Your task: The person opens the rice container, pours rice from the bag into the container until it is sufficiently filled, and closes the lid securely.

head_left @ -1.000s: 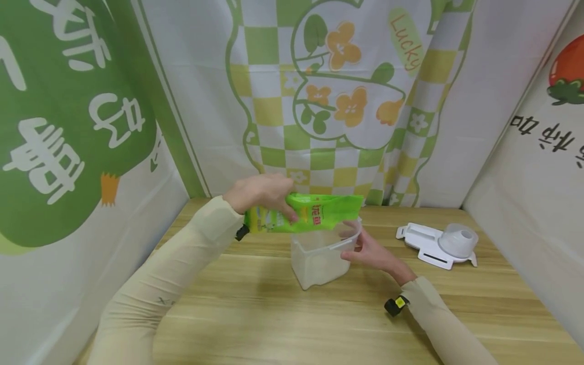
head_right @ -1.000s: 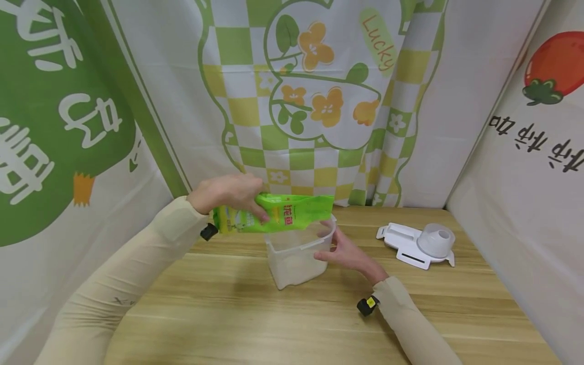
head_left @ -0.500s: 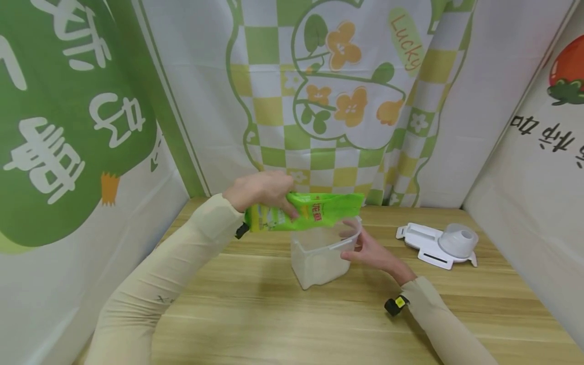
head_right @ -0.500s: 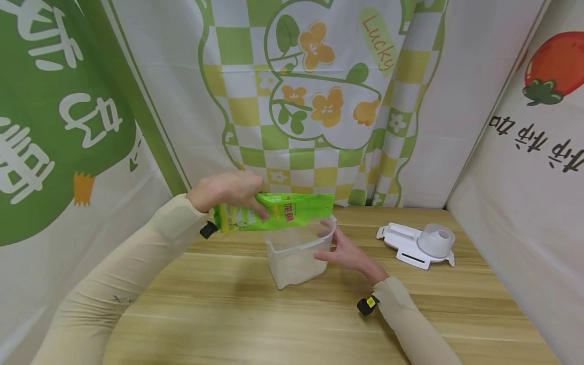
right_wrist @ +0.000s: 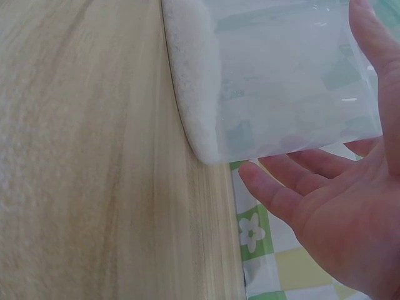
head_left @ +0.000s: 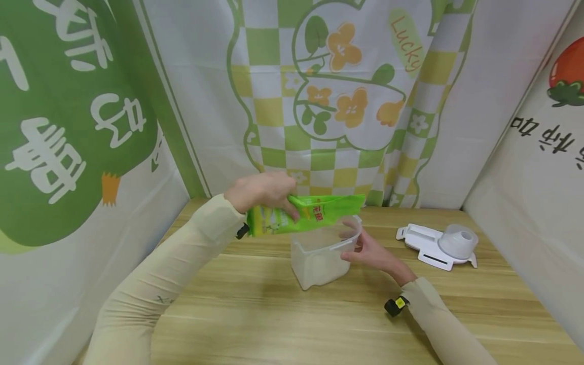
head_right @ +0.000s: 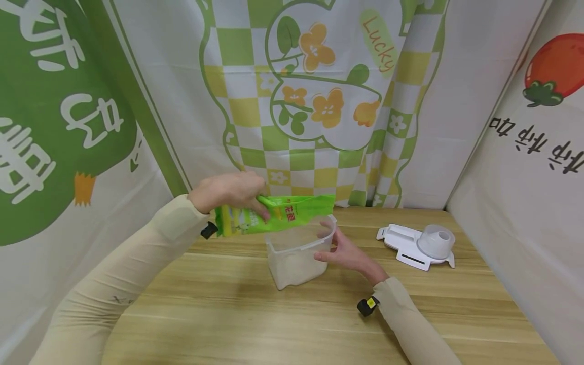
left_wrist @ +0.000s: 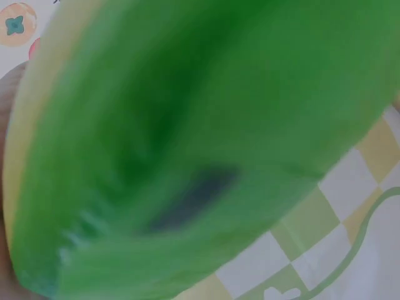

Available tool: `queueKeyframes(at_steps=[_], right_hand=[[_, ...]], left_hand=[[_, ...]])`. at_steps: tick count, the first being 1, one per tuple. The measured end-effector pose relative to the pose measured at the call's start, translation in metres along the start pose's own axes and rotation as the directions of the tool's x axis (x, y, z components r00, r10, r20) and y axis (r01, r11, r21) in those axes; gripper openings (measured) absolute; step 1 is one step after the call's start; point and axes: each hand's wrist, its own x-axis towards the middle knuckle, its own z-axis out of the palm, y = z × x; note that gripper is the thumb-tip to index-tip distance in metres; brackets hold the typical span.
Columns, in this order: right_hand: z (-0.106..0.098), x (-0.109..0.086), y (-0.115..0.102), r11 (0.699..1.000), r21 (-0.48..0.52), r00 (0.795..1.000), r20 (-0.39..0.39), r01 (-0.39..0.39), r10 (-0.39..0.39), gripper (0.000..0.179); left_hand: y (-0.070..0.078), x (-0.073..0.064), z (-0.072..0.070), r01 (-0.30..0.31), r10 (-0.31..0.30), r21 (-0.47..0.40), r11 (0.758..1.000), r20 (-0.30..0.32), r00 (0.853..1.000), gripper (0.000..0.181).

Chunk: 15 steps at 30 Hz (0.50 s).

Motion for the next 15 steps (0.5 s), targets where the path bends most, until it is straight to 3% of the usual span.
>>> queueKeyframes(at_steps=[15], right_hand=[[-0.001,0.0,0.001,1.0,0.003,1.0,0.004,-0.023,0.023,0.085]], left_hand=[[0.003,0.005,0.014,-0.026,0.025,-0.018,1.0,-0.065,0.998,0.039]])
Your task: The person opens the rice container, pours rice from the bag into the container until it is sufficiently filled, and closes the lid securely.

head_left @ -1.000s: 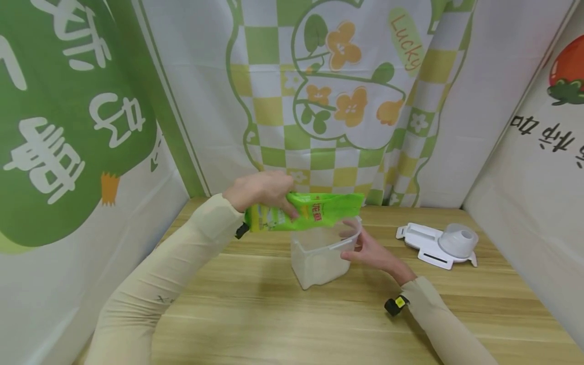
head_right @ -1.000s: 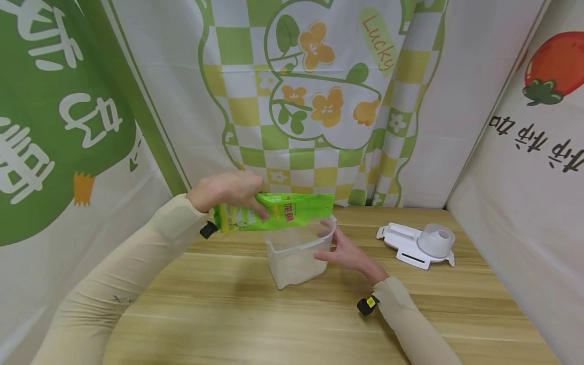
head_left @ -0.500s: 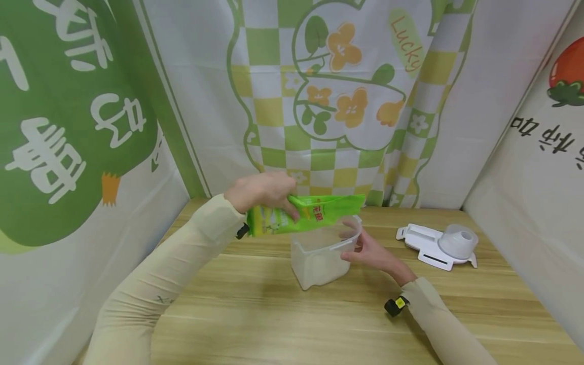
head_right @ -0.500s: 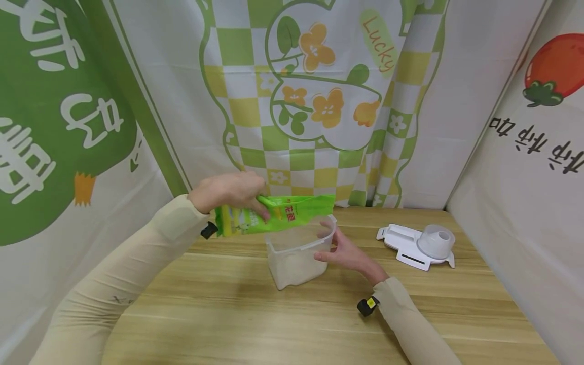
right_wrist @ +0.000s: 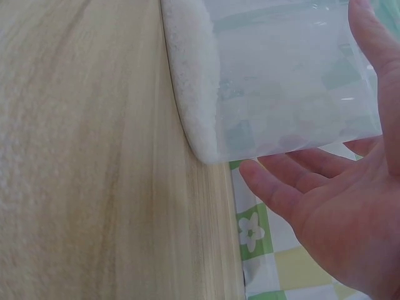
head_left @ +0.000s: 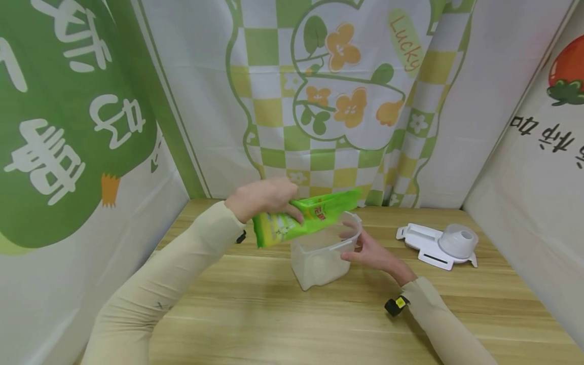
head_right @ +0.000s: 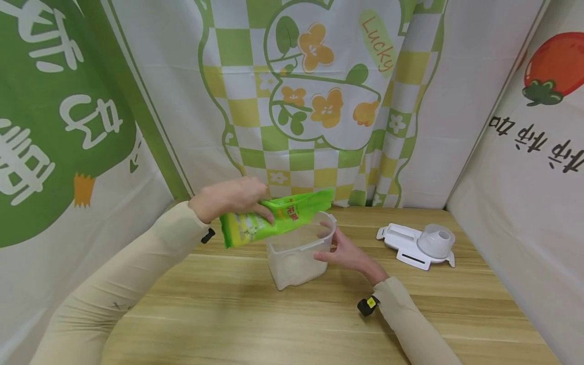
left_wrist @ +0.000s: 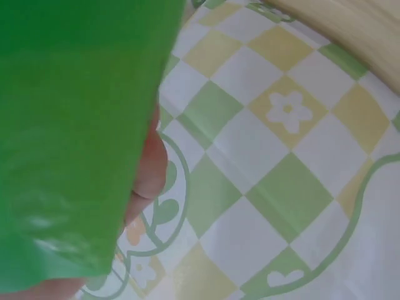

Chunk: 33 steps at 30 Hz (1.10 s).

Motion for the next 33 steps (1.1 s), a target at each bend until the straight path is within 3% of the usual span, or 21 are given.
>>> queueKeyframes(at_steps=[11,21,33], right_hand=[[0.0,0.0,0.0,0.999,-0.039,1.0,0.0,-0.004,0.004,0.082],[0.0,-0.001,-0.002,0.999,-0.035,1.0,0.002,-0.027,0.027,0.083],[0.0,-0.001,-0.002,0.999,-0.032,1.0,0.005,-0.018,0.019,0.083]], left_hand=[[-0.002,0.0,0.007,-0.039,0.041,0.074,0.996,-0.026,0.999,0.04],[-0.002,0.005,0.0,-0.069,0.077,0.159,0.985,-0.047,0.996,0.046],[0.003,0.004,-0.006,-0.033,0.045,0.203,0.979,-0.052,0.998,0.046]])
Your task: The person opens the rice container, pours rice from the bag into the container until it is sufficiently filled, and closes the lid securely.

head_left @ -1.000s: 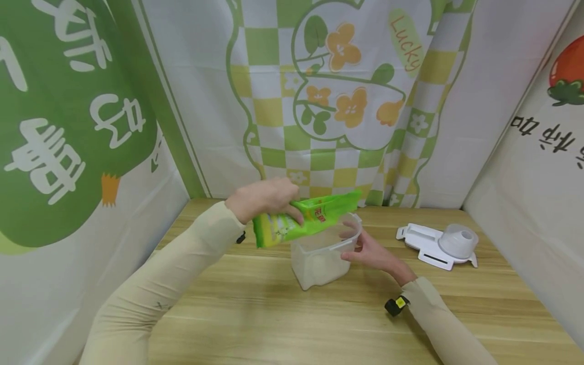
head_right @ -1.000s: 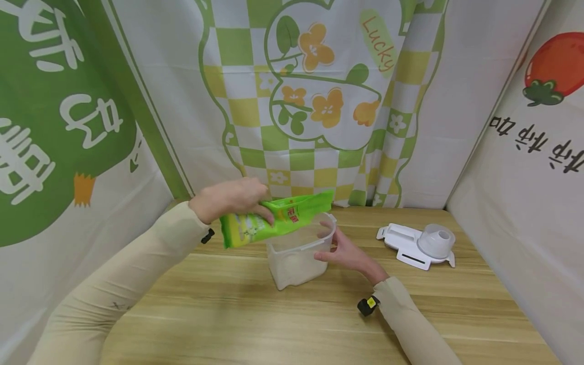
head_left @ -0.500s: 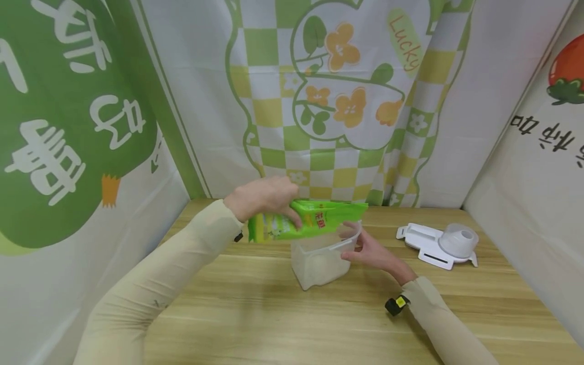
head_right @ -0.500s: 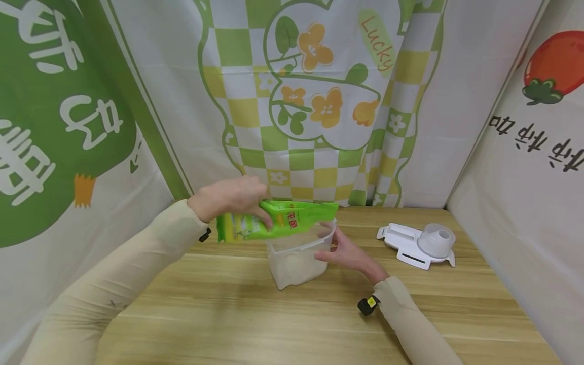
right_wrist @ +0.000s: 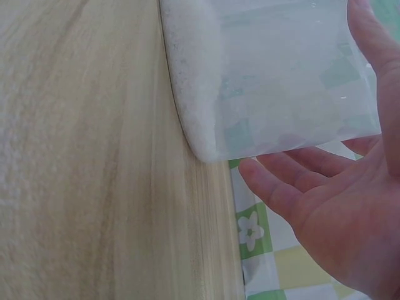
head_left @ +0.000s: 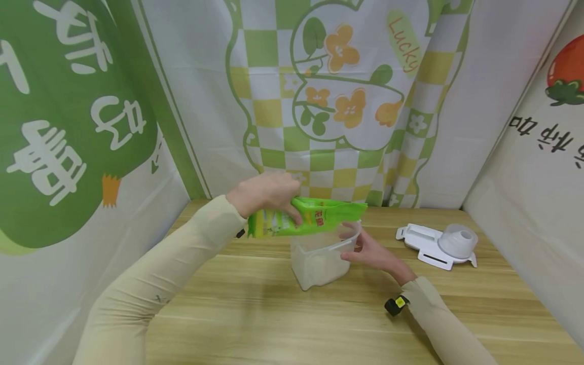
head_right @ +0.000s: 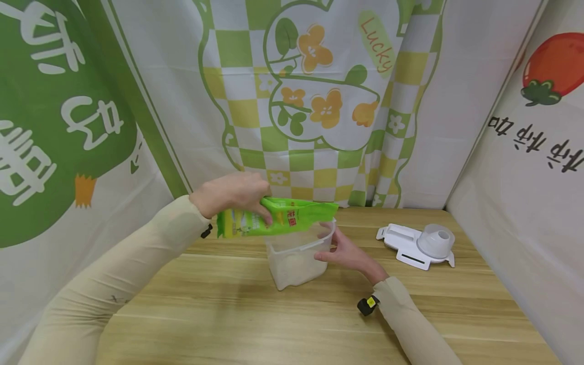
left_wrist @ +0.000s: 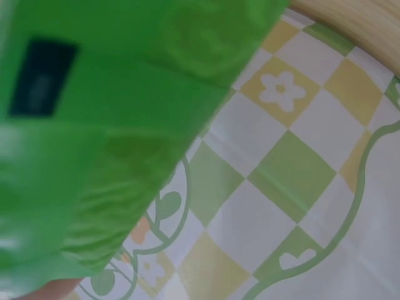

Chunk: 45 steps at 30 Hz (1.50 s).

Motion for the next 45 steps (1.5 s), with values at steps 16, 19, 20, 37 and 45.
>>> queueKeyframes(at_steps=[16,19,20,37,45], right_hand=[[0.001,0.001,0.0,1.0,0.012,1.0,0.001,0.004,-0.004,0.084],[0.001,0.001,-0.001,1.0,0.013,1.0,0.001,0.004,-0.004,0.084],[0.001,0.001,-0.001,1.0,0.01,1.0,0.001,0.005,-0.005,0.084],[0.0,0.0,0.0,1.0,0.023,1.0,0.003,0.018,-0.018,0.082],[-0.001,-0.001,0.0,0.999,0.022,1.0,0.007,0.026,-0.026,0.081]], left_hand=[[0.003,0.003,-0.002,0.005,-0.006,0.046,0.999,0.022,1.0,0.045],[0.003,0.004,-0.003,0.005,-0.007,0.062,0.998,0.03,1.0,0.046],[0.003,0.004,-0.003,0.005,-0.007,0.065,0.998,0.029,1.0,0.046],[0.004,-0.001,-0.012,0.005,-0.005,0.032,0.999,0.005,1.0,0.045],[0.002,-0.001,-0.013,-0.016,0.016,0.048,0.999,-0.001,1.0,0.045]])
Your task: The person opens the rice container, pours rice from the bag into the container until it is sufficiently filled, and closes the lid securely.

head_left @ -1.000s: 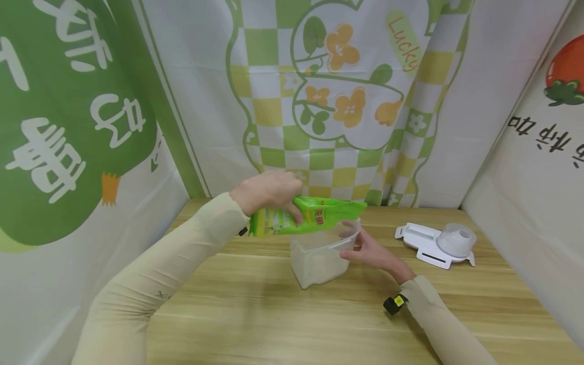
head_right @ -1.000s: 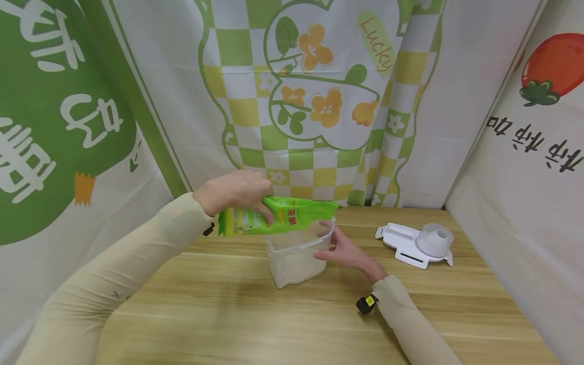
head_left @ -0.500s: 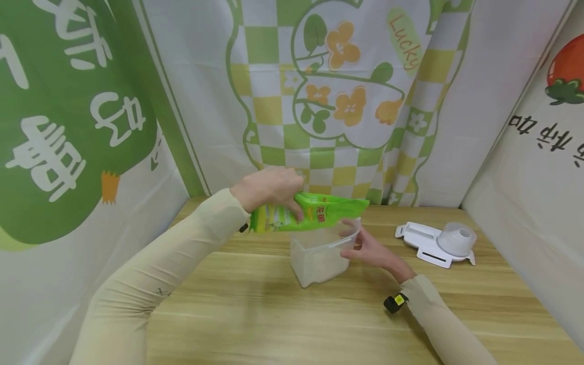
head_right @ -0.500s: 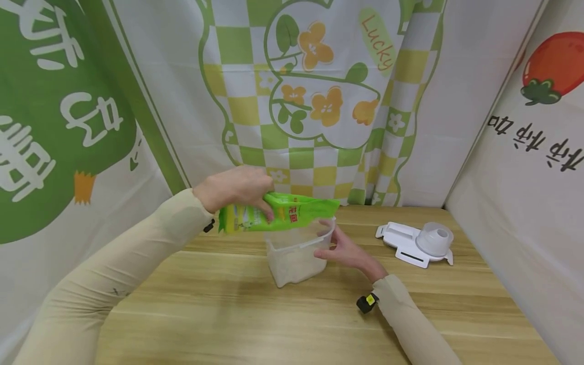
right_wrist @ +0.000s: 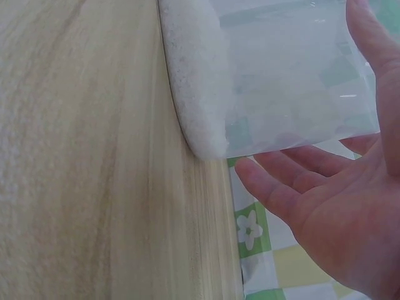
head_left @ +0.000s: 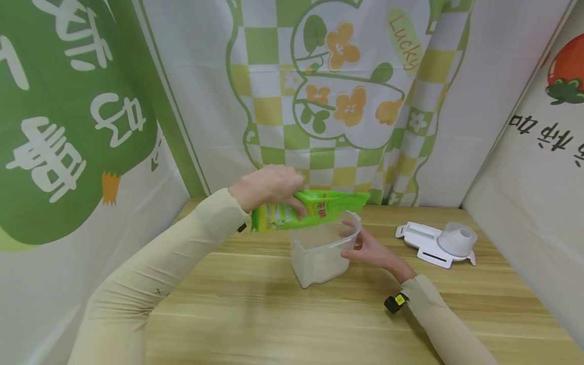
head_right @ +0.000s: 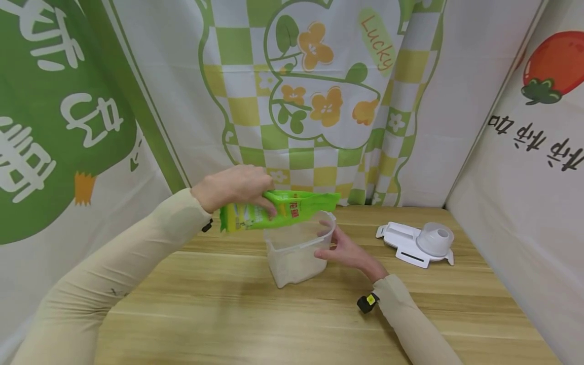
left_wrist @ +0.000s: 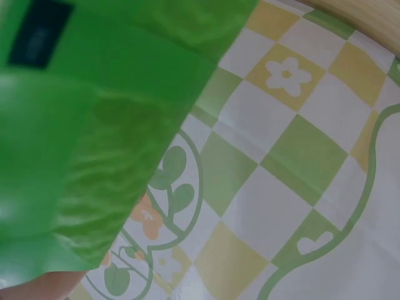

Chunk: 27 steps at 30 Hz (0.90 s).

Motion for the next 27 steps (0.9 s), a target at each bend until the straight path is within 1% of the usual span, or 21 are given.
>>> queueKeyframes(at_steps=[3,6,10,13,17,22,27], right_hand=[[-0.0004,-0.0003,0.0009,1.0,-0.005,1.0,0.0,0.001,-0.001,0.081],[-0.0006,-0.0006,0.0012,1.0,-0.005,1.0,0.001,-0.002,0.002,0.082],[-0.0008,-0.0009,0.0007,1.0,-0.015,1.0,0.002,-0.008,0.008,0.083],[-0.0007,-0.0011,0.0002,1.0,-0.021,1.0,0.001,-0.011,0.011,0.082],[-0.0005,-0.0004,0.0004,1.0,-0.016,1.0,-0.001,-0.008,0.008,0.081],[-0.0007,0.0008,0.0018,1.0,-0.022,1.0,-0.004,-0.014,0.014,0.081],[-0.0009,0.0005,0.0013,0.999,-0.036,1.0,-0.004,-0.024,0.024,0.081]], left_hand=[[-0.0004,-0.0007,-0.0002,-0.019,0.019,0.015,1.0,-0.015,1.0,0.045],[-0.0005,-0.0013,-0.0005,-0.038,0.038,0.011,0.999,-0.021,0.999,0.043],[-0.0002,-0.0004,0.0,-0.051,0.05,-0.01,0.999,-0.013,0.999,0.042],[0.001,0.0,-0.0002,-0.06,0.06,0.006,0.998,-0.007,0.998,0.041],[0.0031,0.0009,-0.0005,-0.064,0.064,0.046,0.997,0.002,0.998,0.042],[0.0057,0.0043,0.0015,-0.061,0.059,0.066,0.996,0.024,0.998,0.046],[0.0085,0.0053,0.0006,-0.062,0.061,0.088,0.994,0.015,0.998,0.047]])
